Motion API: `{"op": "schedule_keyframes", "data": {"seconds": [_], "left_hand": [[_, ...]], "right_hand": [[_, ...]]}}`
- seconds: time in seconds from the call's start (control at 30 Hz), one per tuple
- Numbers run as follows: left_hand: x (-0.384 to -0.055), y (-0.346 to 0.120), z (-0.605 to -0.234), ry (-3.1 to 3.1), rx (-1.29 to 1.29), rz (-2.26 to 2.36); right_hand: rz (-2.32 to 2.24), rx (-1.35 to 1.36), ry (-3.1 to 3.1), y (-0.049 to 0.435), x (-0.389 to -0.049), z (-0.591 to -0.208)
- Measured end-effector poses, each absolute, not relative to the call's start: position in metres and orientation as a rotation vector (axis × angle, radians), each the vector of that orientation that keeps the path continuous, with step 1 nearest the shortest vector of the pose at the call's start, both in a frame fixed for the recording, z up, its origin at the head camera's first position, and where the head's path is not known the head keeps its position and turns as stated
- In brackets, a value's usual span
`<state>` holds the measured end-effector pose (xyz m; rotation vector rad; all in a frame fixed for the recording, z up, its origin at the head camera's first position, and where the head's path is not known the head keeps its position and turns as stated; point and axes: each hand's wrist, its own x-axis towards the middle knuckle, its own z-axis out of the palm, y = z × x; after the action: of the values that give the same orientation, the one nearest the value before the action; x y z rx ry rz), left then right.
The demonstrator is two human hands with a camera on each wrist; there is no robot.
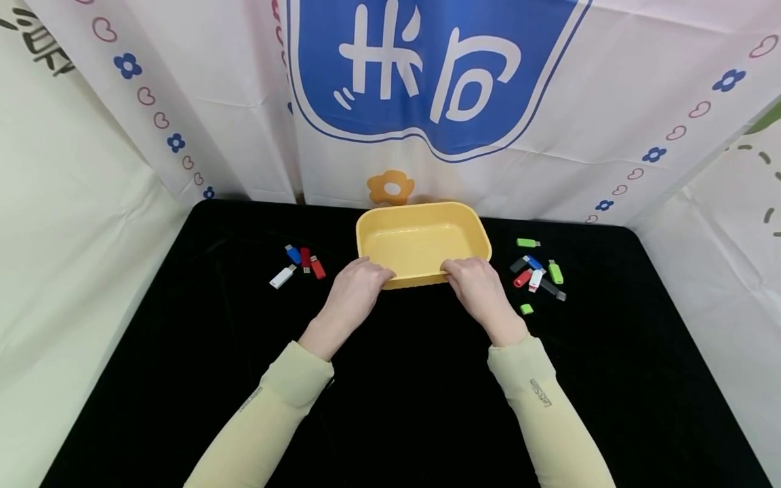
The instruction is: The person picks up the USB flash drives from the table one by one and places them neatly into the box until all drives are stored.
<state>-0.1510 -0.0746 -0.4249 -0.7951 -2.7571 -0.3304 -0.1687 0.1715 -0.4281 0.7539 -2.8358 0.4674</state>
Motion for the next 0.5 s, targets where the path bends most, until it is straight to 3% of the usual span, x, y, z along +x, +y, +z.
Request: {"op": "schedule_keyframes", "data": {"seconds": [0.5], "left_hand": [[-0.134, -0.090, -0.414, -2.834, -0.804, -0.354]], "right_hand": [[0.564, 0.741, -2.855, 0.163, -0.130, -0.428]]}}
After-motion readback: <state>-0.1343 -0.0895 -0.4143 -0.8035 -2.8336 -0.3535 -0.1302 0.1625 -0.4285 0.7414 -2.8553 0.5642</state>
